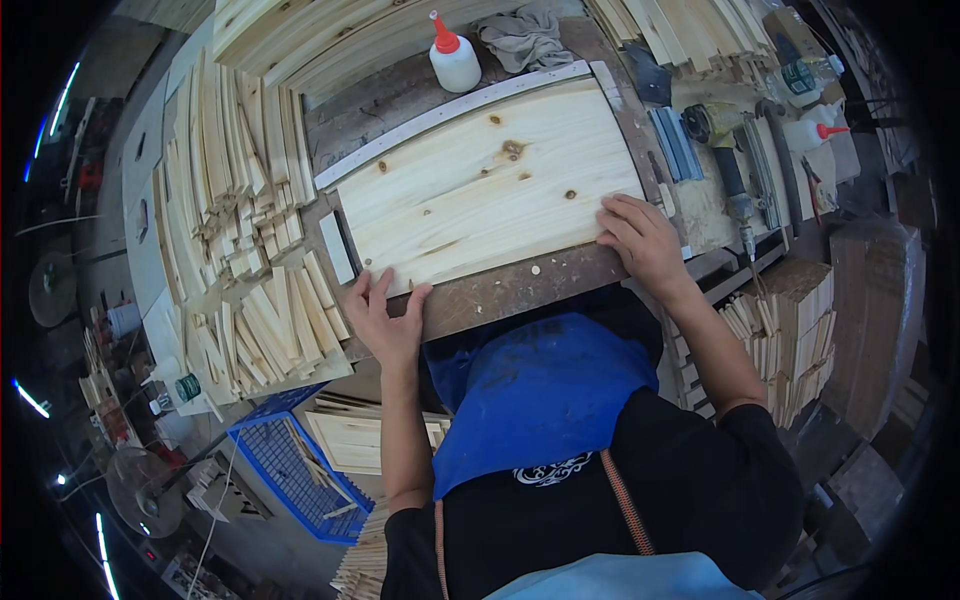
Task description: The person applies glue along the perimeter of wooden boards, places wooden strips onto the glued borders, and secures them with a pneumatic nail gun before stacking the finished panels. Afterwards, the person reloads the nail gun with nails.
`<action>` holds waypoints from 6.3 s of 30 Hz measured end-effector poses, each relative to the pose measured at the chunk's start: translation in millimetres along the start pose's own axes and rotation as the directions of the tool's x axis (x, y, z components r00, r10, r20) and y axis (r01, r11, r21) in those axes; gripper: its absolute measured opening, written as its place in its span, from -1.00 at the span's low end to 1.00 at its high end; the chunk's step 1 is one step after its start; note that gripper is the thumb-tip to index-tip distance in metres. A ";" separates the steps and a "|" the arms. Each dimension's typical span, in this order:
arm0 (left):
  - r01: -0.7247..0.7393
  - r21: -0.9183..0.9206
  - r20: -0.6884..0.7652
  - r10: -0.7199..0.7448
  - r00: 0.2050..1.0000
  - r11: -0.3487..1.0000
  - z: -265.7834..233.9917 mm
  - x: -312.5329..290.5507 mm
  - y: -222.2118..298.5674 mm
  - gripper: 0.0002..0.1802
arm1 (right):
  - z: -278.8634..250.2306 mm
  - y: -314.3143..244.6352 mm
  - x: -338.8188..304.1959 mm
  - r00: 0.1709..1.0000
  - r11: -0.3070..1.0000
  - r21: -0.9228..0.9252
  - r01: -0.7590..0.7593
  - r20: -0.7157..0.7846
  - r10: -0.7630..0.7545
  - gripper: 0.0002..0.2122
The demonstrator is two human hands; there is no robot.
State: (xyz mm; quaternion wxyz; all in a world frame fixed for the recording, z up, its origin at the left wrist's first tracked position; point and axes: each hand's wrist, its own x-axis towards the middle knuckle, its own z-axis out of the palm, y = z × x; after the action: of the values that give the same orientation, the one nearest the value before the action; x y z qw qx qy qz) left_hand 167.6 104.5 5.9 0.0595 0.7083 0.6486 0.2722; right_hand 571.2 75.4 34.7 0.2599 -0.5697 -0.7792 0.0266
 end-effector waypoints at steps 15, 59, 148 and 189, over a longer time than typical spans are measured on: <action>-0.044 -0.037 -0.060 0.042 0.997 0.998 -29.9 -6.7 -31.4 -0.32 | 8.6 -92.1 50.9 0.918 0.655 0.648 -0.389 0.212 0.335 -0.72; 0.017 -0.157 -0.164 -0.043 0.986 0.987 -101.7 -88.4 -109.5 -0.23 | 110.1 -284.4 120.1 0.958 0.488 0.826 -0.280 0.205 0.203 -0.47; 0.148 -0.060 -0.122 -0.154 0.980 0.987 -80.5 -56.8 -118.0 -0.29 | 194.2 -267.0 178.8 0.935 0.355 0.895 -0.271 0.156 0.319 -0.53; 0.122 -0.049 -0.103 -0.126 0.987 0.991 -57.8 -24.6 -73.4 -0.30 | 125.5 -110.8 218.4 0.885 0.553 0.781 -0.290 0.000 0.465 -0.46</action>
State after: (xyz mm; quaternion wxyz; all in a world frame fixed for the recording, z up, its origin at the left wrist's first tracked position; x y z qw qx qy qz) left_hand 75.6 76.6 15.0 0.0570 0.6497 0.6877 0.3189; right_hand 372.6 265.6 45.6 0.5425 -0.5602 -0.5205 0.3479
